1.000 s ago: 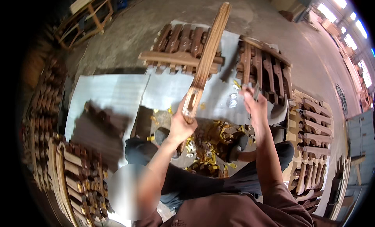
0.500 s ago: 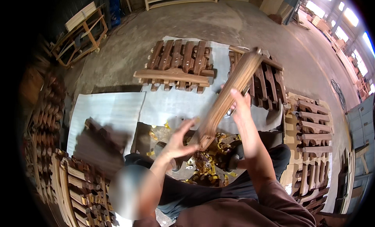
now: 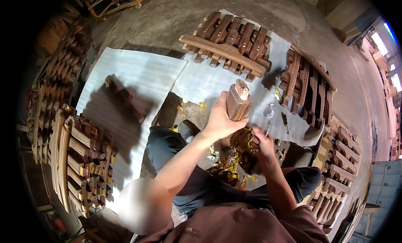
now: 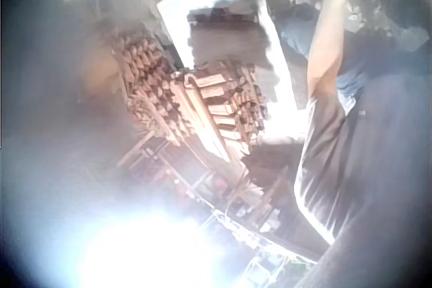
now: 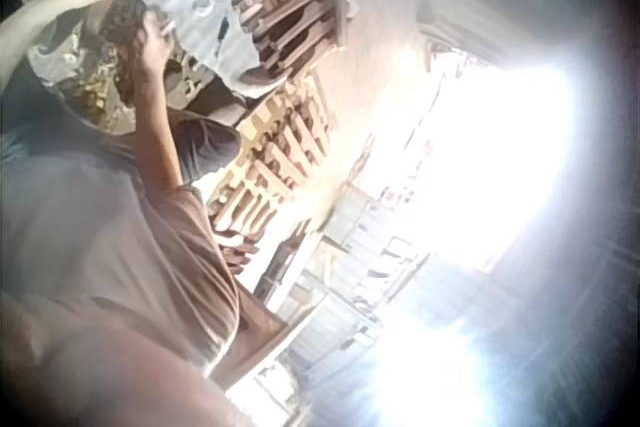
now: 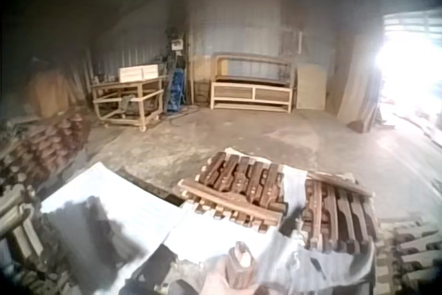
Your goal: The person sands and scrapes the surfaces and edges of wooden furniture components using a small hand tool while sitting on the floor among several stacks of similar wooden parts.
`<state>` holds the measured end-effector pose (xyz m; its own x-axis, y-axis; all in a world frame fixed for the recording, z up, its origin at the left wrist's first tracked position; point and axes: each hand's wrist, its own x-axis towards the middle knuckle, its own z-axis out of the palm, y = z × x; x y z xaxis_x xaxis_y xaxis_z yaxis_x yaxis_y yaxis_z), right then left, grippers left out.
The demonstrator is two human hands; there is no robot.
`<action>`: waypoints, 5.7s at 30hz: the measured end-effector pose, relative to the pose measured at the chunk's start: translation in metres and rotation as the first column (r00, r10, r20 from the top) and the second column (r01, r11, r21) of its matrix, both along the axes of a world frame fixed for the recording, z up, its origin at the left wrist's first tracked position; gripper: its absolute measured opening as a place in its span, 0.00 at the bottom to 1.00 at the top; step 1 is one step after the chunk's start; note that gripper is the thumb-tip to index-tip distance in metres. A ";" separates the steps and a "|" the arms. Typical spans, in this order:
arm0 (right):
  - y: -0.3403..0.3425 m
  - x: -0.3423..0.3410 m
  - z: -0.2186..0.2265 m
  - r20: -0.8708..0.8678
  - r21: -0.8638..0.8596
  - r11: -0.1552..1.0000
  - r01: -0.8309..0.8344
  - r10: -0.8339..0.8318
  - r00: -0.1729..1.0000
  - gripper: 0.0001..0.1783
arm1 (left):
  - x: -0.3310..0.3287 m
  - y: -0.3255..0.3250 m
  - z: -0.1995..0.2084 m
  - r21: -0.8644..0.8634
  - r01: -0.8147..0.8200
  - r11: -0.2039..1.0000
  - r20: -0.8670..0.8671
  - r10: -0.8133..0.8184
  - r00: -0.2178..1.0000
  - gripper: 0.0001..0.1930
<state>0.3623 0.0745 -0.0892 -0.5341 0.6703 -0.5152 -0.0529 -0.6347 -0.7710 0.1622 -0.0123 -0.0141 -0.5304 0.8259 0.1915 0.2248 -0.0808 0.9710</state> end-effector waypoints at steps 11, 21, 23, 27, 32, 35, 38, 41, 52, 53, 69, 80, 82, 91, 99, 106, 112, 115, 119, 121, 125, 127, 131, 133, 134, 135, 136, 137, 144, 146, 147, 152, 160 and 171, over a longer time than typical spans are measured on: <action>0.027 -0.003 0.124 0.119 0.768 0.641 0.007 -0.153 0.981 0.14 | -0.003 0.005 0.001 -0.051 -0.193 0.980 -0.761 0.087 0.643 0.32; 0.002 -0.026 0.119 0.241 0.891 0.430 -0.143 -0.182 0.953 0.11 | 0.004 -0.005 -0.008 -0.007 -0.247 0.969 -0.840 0.129 0.527 0.33; -0.001 -0.026 0.119 0.227 0.890 0.440 -0.119 -0.202 0.953 0.11 | 0.007 -0.007 -0.004 0.016 -0.254 0.967 -0.854 0.145 0.500 0.26; -0.003 -0.022 0.115 0.191 0.921 0.378 -0.096 -0.222 0.956 0.10 | 0.007 -0.009 -0.010 -0.015 -0.225 0.974 -0.857 0.104 0.505 0.29; 0.000 -0.018 0.113 0.199 0.937 0.331 -0.114 -0.237 0.951 0.06 | 0.007 -0.007 -0.015 -0.087 -0.193 0.977 -0.838 0.033 0.545 0.36; 0.006 -0.017 0.116 0.348 0.902 0.343 -0.263 -0.216 0.912 0.07 | 0.006 -0.005 -0.017 -0.101 -0.186 0.977 -0.843 0.015 0.537 0.37; 0.013 -0.017 0.112 0.371 0.750 0.596 -0.286 -0.021 0.928 0.07 | 0.003 -0.006 -0.011 -0.152 -0.140 0.978 -0.821 -0.046 0.569 0.35; 0.006 -0.018 0.110 0.260 0.957 0.175 -0.230 -0.179 0.949 0.05 | 0.006 -0.004 -0.004 -0.146 -0.114 0.983 -0.820 -0.055 0.570 0.31; 0.012 -0.010 0.103 0.509 0.848 0.327 -0.417 -0.288 0.811 0.08 | 0.022 -0.003 -0.018 -0.182 -0.219 0.959 -0.915 -0.084 0.395 0.26; 0.015 -0.009 0.100 0.525 0.837 0.336 -0.433 -0.267 0.808 0.06 | 0.022 -0.002 -0.021 -0.154 -0.211 0.965 -0.925 -0.065 0.375 0.23; 0.000 0.000 0.132 0.197 0.813 0.568 -0.131 -0.055 0.979 0.04 | 0.003 -0.006 -0.006 -0.035 -0.064 0.997 -0.769 0.014 0.639 0.31; 0.016 -0.033 0.156 0.112 0.993 -0.051 -0.103 0.242 0.964 0.18 | -0.015 -0.007 0.008 0.015 0.333 0.943 -0.214 -0.323 0.922 0.38; 0.017 -0.037 0.158 0.177 0.980 -0.131 -0.147 0.261 0.949 0.21 | -0.016 -0.011 0.008 -0.051 0.373 0.926 -0.119 -0.377 0.919 0.39; 0.021 -0.033 0.162 0.278 0.922 -0.352 -0.163 0.306 0.911 0.19 | -0.016 -0.015 0.006 -0.099 0.565 0.819 0.021 -0.566 0.824 0.40; 0.016 -0.019 0.162 0.328 0.903 -0.361 -0.234 0.224 0.918 0.20 | -0.009 -0.004 -0.003 -0.006 0.595 0.804 -0.041 -0.595 0.803 0.34; 0.025 -0.024 0.158 0.224 0.886 -0.397 -0.239 -0.083 0.971 0.18 | -0.006 0.011 -0.009 0.053 0.482 0.875 0.012 -0.483 0.875 0.30; 0.011 -0.024 0.157 0.282 0.936 -0.142 -0.322 -0.248 0.927 0.11 | -0.010 0.016 -0.007 0.003 0.490 0.872 -0.101 -0.487 0.868 0.32; 0.018 -0.016 0.157 0.342 0.914 -0.135 -0.382 -0.251 0.906 0.11 | -0.010 0.018 -0.009 -0.015 0.547 0.837 -0.068 -0.546 0.835 0.30; 0.018 -0.021 0.163 0.478 0.872 0.029 -0.489 -0.273 0.835 0.09 | -0.017 0.023 -0.010 -0.125 0.523 0.843 -0.074 -0.533 0.843 0.32; 0.025 -0.030 0.167 0.477 0.878 0.144 -0.456 -0.210 0.853 0.07 | -0.019 0.024 -0.019 -0.138 0.444 0.885 -0.061 -0.455 0.888 0.32; 0.030 -0.027 0.161 0.441 0.896 0.049 -0.442 -0.232 0.867 0.07 | -0.008 0.027 -0.025 -0.089 0.370 0.925 -0.096 -0.378 0.921 0.35; 0.033 -0.021 0.156 0.450 0.885 0.013 -0.466 -0.286 0.846 0.08 | 0.001 0.030 -0.025 -0.100 0.328 0.939 -0.170 -0.341 0.925 0.39; 0.035 -0.018 0.145 0.399 0.910 0.229 -0.346 -0.256 0.881 0.07 | 0.035 0.015 -0.027 -0.002 -0.009 1.000 -0.456 0.007 0.890 0.48; 0.026 -0.023 0.149 0.426 0.896 0.265 -0.356 -0.284 0.859 0.07 | 0.033 0.015 -0.036 -0.022 -0.035 0.999 -0.536 0.018 0.844 0.47; 0.025 -0.023 0.152 0.439 0.890 0.278 -0.362 -0.305 0.845 0.07 | 0.032 0.017 -0.035 -0.024 -0.045 0.999 -0.572 0.023 0.820 0.47; 0.024 -0.023 0.154 0.453 0.891 0.220 -0.397 -0.357 0.817 0.08 | 0.031 0.021 -0.034 0.011 -0.048 0.999 -0.591 0.045 0.806 0.44; 0.023 -0.023 0.155 0.461 0.886 0.164 -0.434 -0.410 0.787 0.08 | 0.030 0.021 -0.034 -0.011 -0.055 0.998 -0.630 0.036 0.776 0.42; 0.023 -0.020 0.156 0.467 0.874 0.114 -0.473 -0.468 0.750 0.09 | 0.031 0.019 -0.026 -0.033 -0.055 0.998 -0.665 0.019 0.746 0.41; 0.035 -0.014 0.134 0.481 0.875 0.300 -0.381 -0.439 0.759 0.12 | 0.019 0.016 -0.004 -0.203 -0.052 0.978 -0.768 -0.125 0.628 0.37; 0.035 -0.015 0.128 0.463 0.877 0.345 -0.334 -0.423 0.779 0.11 | 0.018 0.014 -0.003 -0.230 -0.067 0.971 -0.779 -0.142 0.611 0.37; 0.033 -0.016 0.127 0.452 0.877 0.367 -0.310 -0.413 0.791 0.11 | 0.017 0.013 -0.005 -0.239 -0.075 0.968 -0.782 -0.146 0.607 0.37; 0.038 -0.016 0.110 0.408 0.863 0.437 -0.253 -0.308 0.859 0.08 | 0.016 0.016 -0.009 -0.351 -0.066 0.934 -0.758 -0.241 0.606 0.36; 0.048 0.018 0.163 0.607 0.638 0.615 -0.464 -0.030 0.794 0.09 | 0.008 0.013 0.010 -0.463 0.007 0.887 -0.622 -0.330 0.710 0.37; 0.042 0.018 0.174 0.778 0.318 -0.468 -0.824 -0.368 0.509 0.04 | 0.003 0.011 0.012 -0.467 0.008 0.884 -0.664 -0.357 0.657 0.36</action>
<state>0.3804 0.1163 0.0844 -0.9518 0.2969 0.0770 0.3060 0.9359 0.1747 0.1650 -0.0017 -0.0019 -0.1974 0.9772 0.0781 0.8792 0.1412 0.4550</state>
